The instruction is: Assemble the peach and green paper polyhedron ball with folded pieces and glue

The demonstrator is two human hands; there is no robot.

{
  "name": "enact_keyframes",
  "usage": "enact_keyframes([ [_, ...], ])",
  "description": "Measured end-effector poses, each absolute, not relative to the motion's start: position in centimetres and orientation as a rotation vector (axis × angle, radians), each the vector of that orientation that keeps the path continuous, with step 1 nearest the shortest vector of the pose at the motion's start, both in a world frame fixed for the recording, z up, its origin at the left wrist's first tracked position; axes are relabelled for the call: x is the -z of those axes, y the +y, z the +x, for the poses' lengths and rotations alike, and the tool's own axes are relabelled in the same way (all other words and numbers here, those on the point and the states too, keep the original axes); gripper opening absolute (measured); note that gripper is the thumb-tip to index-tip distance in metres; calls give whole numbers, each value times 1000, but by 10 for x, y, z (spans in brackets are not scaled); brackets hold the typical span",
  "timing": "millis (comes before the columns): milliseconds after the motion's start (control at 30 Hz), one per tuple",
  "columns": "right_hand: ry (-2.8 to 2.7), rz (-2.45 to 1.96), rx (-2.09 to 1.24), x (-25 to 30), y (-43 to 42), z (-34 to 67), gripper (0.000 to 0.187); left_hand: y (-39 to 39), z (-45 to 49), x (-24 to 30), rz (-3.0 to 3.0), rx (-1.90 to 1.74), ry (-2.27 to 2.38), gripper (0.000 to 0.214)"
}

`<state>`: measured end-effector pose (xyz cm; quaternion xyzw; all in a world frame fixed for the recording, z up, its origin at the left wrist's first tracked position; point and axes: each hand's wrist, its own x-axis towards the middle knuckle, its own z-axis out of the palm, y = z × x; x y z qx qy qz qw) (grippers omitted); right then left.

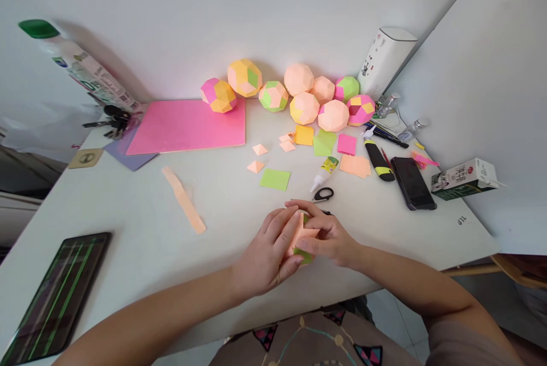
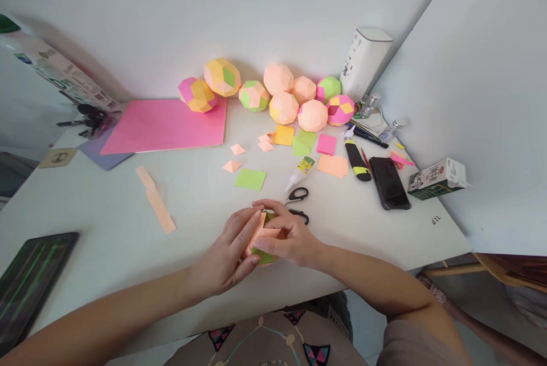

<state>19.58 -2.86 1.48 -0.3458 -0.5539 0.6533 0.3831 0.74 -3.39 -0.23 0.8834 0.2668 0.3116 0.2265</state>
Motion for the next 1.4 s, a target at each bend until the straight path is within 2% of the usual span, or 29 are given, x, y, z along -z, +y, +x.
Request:
enact_keyframes([
  [233,-1432,-853,-1665,-15,-29,197,8,-34,8,1,2416,-872,730,61],
  [467,-1459,-862,-1679,-13,-29,198,15,-35,8,1,2454,-892,731,60],
  [1400,-1617,-900,-1561,-10,-29,201,14,-39,6,-1,2370,-939,803,58],
])
